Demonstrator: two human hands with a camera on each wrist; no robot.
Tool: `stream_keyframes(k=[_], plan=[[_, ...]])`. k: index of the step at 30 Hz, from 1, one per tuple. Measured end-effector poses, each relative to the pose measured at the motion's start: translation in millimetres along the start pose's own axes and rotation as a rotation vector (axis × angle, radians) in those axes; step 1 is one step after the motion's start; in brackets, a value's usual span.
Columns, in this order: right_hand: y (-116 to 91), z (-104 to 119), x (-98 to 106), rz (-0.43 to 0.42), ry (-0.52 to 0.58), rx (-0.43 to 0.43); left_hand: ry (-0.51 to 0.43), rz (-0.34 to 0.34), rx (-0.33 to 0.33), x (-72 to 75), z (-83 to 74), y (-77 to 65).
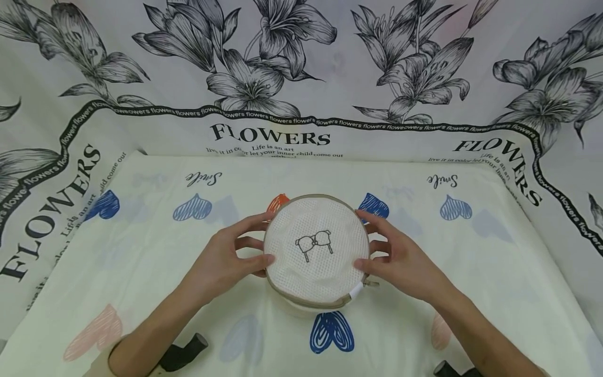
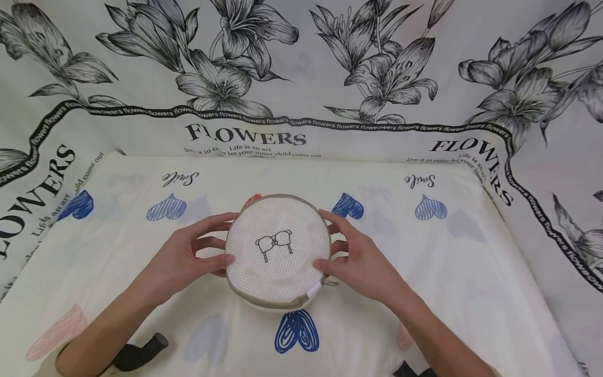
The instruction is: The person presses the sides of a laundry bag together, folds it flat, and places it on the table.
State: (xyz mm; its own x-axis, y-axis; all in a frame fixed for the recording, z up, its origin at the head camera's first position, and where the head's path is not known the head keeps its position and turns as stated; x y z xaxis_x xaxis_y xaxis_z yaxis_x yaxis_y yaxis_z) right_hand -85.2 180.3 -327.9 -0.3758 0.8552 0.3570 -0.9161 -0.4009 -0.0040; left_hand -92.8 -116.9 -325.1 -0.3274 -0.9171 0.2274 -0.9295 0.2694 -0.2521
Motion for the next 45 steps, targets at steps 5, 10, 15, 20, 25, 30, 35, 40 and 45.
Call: stream_keyframes(k=[5,10,15,20,25,30,35,40,45], plan=[[0.3,-3.7,-3.3,0.002,0.025,-0.02,-0.003,0.009,0.032,-1.3,1.7,0.7],[-0.3,-8.2,-6.8,0.009,0.013,-0.038,0.03,-0.031,0.055,-2.2,4.0,1.4],[-0.7,-12.4,-9.7,0.031,0.001,-0.022,0.046,-0.05,0.039,-2.8,5.4,3.0],[-1.1,-15.2,-11.5,0.055,0.041,-0.008,0.066,-0.069,0.05,-1.9,7.3,6.1],[-1.4,-18.0,-13.9,0.104,0.056,-0.047,0.048,-0.042,0.088,-1.5,11.0,7.1],[-3.4,-22.4,-16.6,0.164,0.086,-0.061,0.041,0.005,0.092,-1.8,12.6,6.7],[-5.0,-25.6,-20.2,0.181,0.099,-0.027,0.06,0.013,0.057,-1.1,12.9,7.4],[-4.6,-27.2,-22.2,0.161,0.045,0.014,0.097,-0.03,0.064,-2.5,15.6,10.3],[-4.4,-28.4,-24.1,0.138,-0.014,0.038,0.112,-0.063,0.082,-3.4,16.8,11.9]])
Point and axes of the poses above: each hand's wrist, its own y-axis towards the middle knuckle, its own x-axis out of the back of the hand, z = x × y, the point moved 3 cm from there along y, towards the middle knuckle, and after that the axes turned 7 degrees about x, right-handed, at the moved point
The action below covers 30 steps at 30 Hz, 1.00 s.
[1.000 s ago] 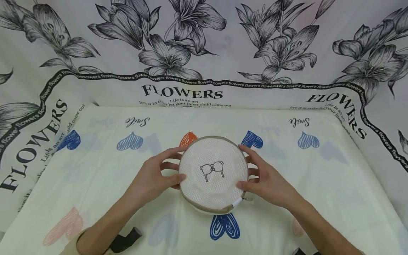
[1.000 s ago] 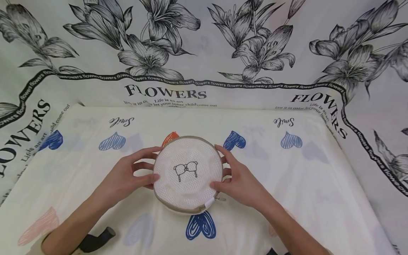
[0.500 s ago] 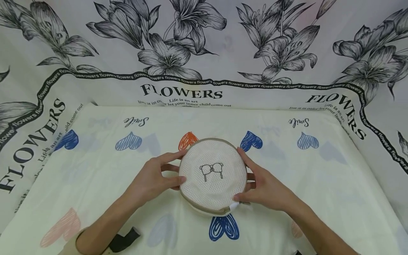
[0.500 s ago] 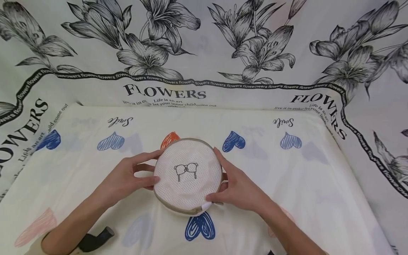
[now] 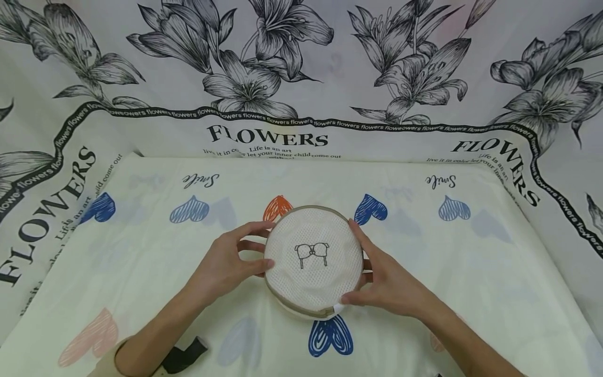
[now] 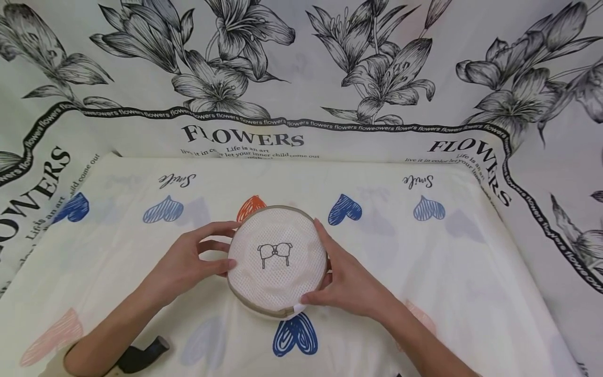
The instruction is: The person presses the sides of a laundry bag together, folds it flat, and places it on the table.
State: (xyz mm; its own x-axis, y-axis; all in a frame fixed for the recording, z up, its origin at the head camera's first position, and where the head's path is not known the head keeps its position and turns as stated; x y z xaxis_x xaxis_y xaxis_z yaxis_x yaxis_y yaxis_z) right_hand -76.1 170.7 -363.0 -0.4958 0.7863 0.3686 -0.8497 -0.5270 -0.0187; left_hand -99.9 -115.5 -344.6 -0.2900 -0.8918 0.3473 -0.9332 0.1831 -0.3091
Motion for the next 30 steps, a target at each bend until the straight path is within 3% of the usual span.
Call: stream_keyframes(k=[8,15,20,30], plan=[[0.7,-4.5,-3.5,-0.046,-0.085,-0.035,0.158,0.021,-0.065,-2.3,4.5,-0.2],[1.3,-4.4,-5.4,-0.09,-0.155,-0.022,0.165,0.031,-0.096,-3.9,5.6,1.0],[2.6,-3.8,-4.4,-0.113,-0.249,0.02,0.188,0.007,-0.104,-3.7,5.7,1.8],[-0.2,-7.2,-3.3,-0.075,-0.267,0.057,0.232,-0.08,-0.068,-3.3,10.5,5.4]])
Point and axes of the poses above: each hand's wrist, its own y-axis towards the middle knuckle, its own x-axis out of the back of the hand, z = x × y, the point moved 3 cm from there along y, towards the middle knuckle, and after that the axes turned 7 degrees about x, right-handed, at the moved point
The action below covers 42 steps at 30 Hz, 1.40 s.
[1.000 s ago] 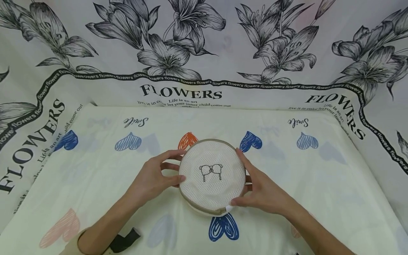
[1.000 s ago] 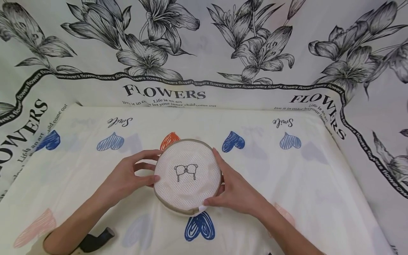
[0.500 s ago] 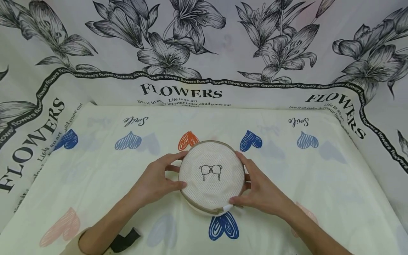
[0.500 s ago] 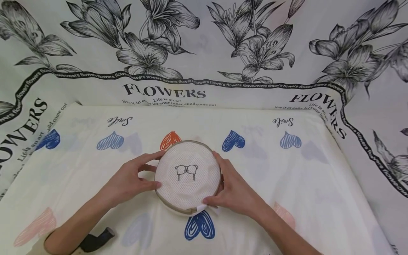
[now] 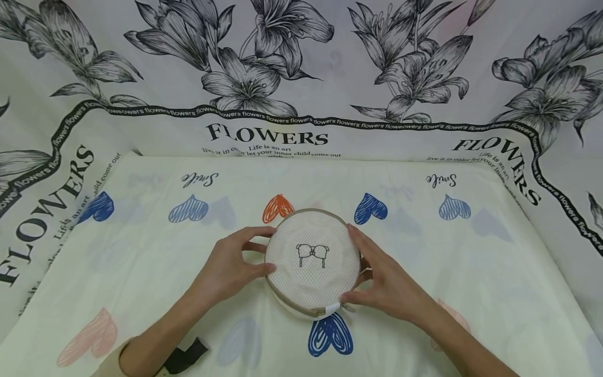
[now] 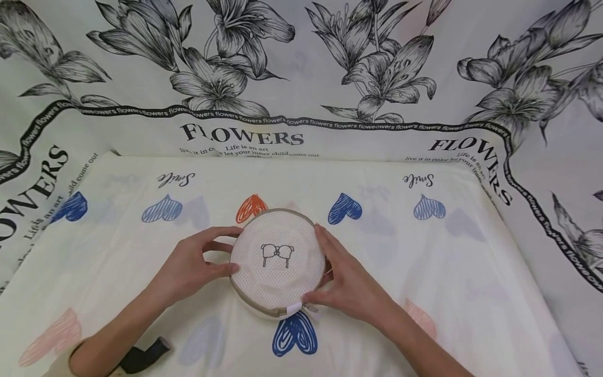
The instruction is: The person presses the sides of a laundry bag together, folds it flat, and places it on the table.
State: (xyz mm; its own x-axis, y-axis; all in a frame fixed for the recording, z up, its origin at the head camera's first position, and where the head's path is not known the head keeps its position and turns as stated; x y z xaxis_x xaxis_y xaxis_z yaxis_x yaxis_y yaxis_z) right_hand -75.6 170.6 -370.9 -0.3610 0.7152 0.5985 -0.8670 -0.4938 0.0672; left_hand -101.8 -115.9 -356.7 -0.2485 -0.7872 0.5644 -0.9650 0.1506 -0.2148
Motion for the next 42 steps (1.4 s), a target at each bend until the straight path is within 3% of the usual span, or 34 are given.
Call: stream_keyframes(k=[9,16,19,23,27,42], plan=[[-1.3,-2.6,0.0,0.018,-0.008,0.037,0.069,0.009,0.011,-3.0,0.2,-0.1],[-4.7,-6.3,0.8,0.023,-0.051,0.025,-0.013,0.158,0.051,-8.6,-1.2,-3.1],[-5.4,-7.5,-0.2,0.023,-0.089,0.05,0.006,0.187,0.022,-10.1,-1.8,-3.0],[-5.2,-9.8,-3.3,0.019,-0.131,0.066,0.057,0.188,-0.044,-10.5,-1.1,-2.5],[-4.1,-11.8,-6.2,0.019,-0.144,0.056,0.096,0.174,-0.066,-9.8,-0.7,-2.9],[0.1,-14.0,-12.8,0.032,-0.178,0.016,0.049,0.188,-0.044,-12.1,1.4,-1.0]])
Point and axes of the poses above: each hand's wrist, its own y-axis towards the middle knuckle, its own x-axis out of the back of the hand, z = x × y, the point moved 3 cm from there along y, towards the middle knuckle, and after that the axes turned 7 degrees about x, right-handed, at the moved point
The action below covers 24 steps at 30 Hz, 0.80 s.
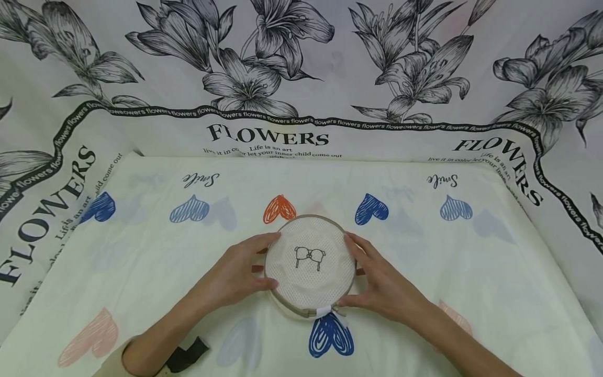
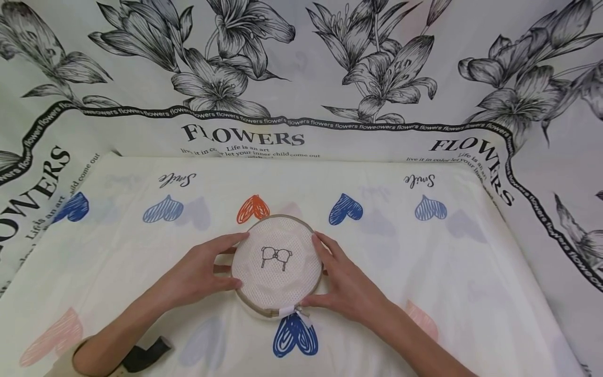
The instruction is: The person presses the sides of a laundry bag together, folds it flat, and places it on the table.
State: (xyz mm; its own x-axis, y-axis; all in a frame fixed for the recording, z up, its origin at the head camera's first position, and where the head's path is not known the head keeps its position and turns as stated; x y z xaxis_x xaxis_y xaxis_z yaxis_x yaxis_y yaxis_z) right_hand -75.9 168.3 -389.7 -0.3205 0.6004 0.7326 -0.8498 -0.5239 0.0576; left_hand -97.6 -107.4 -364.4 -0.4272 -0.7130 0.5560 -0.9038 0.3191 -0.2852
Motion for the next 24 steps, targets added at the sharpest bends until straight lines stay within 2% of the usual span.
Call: stream_keyframes(k=[7,11,15,19,24], plan=[[2.2,2.1,-2.0,-0.012,-0.05,0.001,-0.002,0.001,-0.02,-2.4,1.8,1.9],[2.5,2.7,-3.8,-0.011,-0.081,0.005,0.049,-0.001,-0.011,-5.8,3.1,2.6],[1.7,2.5,-5.1,-0.007,-0.102,0.002,0.182,-0.036,-0.023,-8.4,1.4,1.4],[0.3,2.6,-6.1,-0.003,-0.134,-0.009,0.353,-0.08,-0.054,-12.0,-1.9,-2.3],[-0.7,2.8,-7.3,0.004,-0.175,-0.023,0.503,-0.125,-0.119,-17.1,-4.2,-5.3]])
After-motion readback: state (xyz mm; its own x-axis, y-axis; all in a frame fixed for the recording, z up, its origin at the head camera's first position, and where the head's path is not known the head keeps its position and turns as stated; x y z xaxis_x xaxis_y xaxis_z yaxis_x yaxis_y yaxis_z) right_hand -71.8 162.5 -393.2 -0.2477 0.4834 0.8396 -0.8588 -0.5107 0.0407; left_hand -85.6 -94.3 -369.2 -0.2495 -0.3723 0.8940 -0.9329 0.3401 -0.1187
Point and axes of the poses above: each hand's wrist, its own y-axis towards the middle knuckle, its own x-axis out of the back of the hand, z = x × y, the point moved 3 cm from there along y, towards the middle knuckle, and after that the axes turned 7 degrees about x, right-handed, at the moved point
